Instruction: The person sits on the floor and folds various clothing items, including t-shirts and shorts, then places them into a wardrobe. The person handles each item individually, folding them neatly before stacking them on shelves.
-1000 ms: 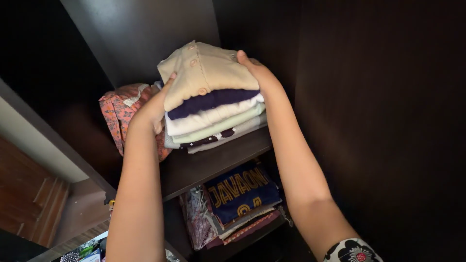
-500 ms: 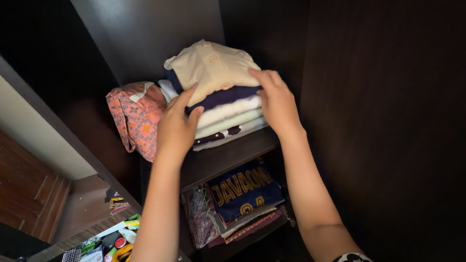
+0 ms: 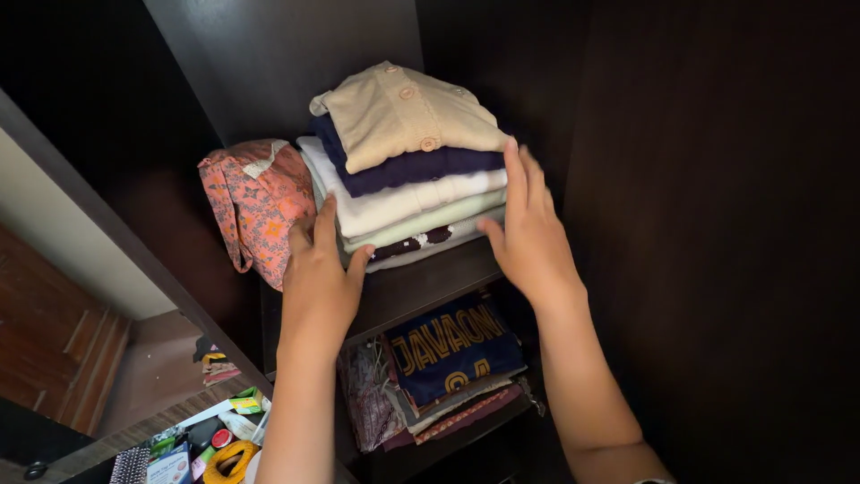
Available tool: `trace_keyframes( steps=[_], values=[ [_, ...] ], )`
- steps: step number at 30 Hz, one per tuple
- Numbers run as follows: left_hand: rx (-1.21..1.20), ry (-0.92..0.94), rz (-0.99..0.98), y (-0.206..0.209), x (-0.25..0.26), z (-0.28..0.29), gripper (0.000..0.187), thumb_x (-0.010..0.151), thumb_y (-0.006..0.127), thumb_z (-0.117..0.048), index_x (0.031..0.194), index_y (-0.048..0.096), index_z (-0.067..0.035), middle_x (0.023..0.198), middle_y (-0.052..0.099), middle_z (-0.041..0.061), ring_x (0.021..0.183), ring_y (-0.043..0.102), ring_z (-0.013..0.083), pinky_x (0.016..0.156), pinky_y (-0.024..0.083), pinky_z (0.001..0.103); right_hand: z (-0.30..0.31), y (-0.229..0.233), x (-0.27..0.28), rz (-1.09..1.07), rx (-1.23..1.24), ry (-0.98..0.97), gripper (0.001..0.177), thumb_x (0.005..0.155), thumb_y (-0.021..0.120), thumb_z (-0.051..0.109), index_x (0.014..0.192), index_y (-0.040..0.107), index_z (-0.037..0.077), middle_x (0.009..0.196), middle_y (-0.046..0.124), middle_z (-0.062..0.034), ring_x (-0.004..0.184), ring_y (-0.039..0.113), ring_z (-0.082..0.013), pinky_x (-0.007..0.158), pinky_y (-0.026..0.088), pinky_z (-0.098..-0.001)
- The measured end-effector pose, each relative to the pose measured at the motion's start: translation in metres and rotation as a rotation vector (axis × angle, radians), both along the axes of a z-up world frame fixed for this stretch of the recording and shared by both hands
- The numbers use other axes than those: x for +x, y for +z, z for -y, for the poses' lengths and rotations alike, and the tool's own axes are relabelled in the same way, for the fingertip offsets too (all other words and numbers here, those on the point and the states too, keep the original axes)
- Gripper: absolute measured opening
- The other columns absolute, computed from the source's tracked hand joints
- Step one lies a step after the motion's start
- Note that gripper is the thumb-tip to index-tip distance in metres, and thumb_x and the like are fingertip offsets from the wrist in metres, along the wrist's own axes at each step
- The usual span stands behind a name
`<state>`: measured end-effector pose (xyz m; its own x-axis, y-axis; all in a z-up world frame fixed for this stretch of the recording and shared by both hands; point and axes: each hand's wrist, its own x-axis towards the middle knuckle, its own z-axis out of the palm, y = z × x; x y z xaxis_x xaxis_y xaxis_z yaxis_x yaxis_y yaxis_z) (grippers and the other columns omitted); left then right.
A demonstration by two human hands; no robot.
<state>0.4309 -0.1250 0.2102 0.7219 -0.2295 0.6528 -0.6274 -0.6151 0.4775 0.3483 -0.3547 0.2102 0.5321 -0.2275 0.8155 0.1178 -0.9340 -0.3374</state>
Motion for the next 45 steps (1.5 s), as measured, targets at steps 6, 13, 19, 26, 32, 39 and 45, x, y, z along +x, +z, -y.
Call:
trace_keyframes(
  steps=[6, 13, 19, 26, 32, 39, 45],
  values=[
    [-0.103, -0.146, 0.095, -0.003, 0.016, 0.012, 0.077, 0.082, 0.076, -0.004, 0.152, 0.042, -0.006, 0.141, 0.052, 0.030, 0.127, 0.055, 0.0469, 0.102, 0.048, 0.048, 0.013, -0.020, 0.026, -0.043, 0.088, -0.148, 0.064, 0.088, 0.056, -0.010, 0.149, 0.036, 0.000, 0.133, 0.058, -0.0248, 0.116, 0.061, -0.0434, 0.096, 0.052, -0.0483],
    [-0.026, -0.146, -0.022, -0.015, 0.013, 0.010, 0.070, 0.086, 0.068, 0.002, 0.150, 0.045, -0.008, 0.140, 0.048, 0.027, 0.124, 0.056, 0.0475, 0.099, 0.050, 0.048, 0.023, -0.025, 0.048, -0.129, -0.043, -0.335, 0.037, 0.091, 0.055, -0.006, 0.126, 0.047, 0.000, 0.115, 0.062, -0.0201, 0.102, 0.065, -0.0407, 0.084, 0.055, -0.0480],
    [0.090, 0.013, 0.446, 0.000, -0.014, 0.003, 0.072, 0.077, 0.078, -0.007, 0.142, 0.047, -0.006, 0.139, 0.051, 0.024, 0.123, 0.056, 0.0463, 0.101, 0.046, 0.053, -0.003, 0.013, 0.003, 0.112, -0.145, -0.241, 0.052, 0.085, 0.067, -0.003, 0.134, 0.051, -0.002, 0.129, 0.054, -0.0218, 0.112, 0.059, -0.0424, 0.087, 0.054, -0.0462],
    [-0.204, -0.239, 0.059, 0.020, 0.039, 0.019, 0.083, 0.087, 0.068, -0.010, 0.157, 0.024, 0.002, 0.120, 0.064, 0.023, 0.107, 0.066, 0.0373, 0.096, 0.051, 0.045, 0.000, 0.067, 0.041, 0.136, -0.485, 0.171, 0.089, 0.073, 0.086, 0.017, 0.152, 0.046, 0.014, 0.154, 0.041, -0.0216, 0.140, 0.038, -0.0478, 0.109, 0.027, -0.0604],
    [-0.227, -0.314, -0.029, -0.007, 0.076, 0.031, 0.064, 0.094, 0.067, -0.017, 0.148, 0.036, -0.004, 0.120, 0.070, 0.020, 0.109, 0.068, 0.0294, 0.097, 0.053, 0.039, -0.004, 0.077, 0.077, -0.049, -0.260, 0.280, 0.065, 0.081, 0.080, 0.014, 0.140, 0.057, 0.026, 0.147, 0.059, -0.0066, 0.138, 0.056, -0.0308, 0.110, 0.050, -0.0408],
    [-0.834, -0.528, -0.605, 0.008, 0.086, 0.017, 0.069, 0.092, 0.048, -0.040, 0.151, 0.031, -0.008, 0.131, 0.056, 0.019, 0.101, 0.063, 0.0227, 0.092, 0.054, 0.035, -0.006, 0.068, 0.058, 0.035, -0.370, 0.417, 0.072, 0.072, 0.082, 0.010, 0.138, 0.059, 0.023, 0.148, 0.054, -0.0147, 0.140, 0.048, -0.0372, 0.112, 0.044, -0.0436],
    [-0.762, -0.479, -0.633, 0.036, 0.080, 0.021, 0.080, 0.094, 0.056, -0.055, 0.152, 0.031, -0.006, 0.128, 0.052, 0.024, 0.100, 0.057, 0.0220, 0.094, 0.057, 0.038, 0.021, 0.067, 0.042, -0.028, -0.220, 0.436, 0.082, 0.077, 0.071, 0.004, 0.153, 0.040, 0.013, 0.155, 0.046, -0.0163, 0.144, 0.043, -0.0379, 0.118, 0.035, -0.0455]
  ],
)
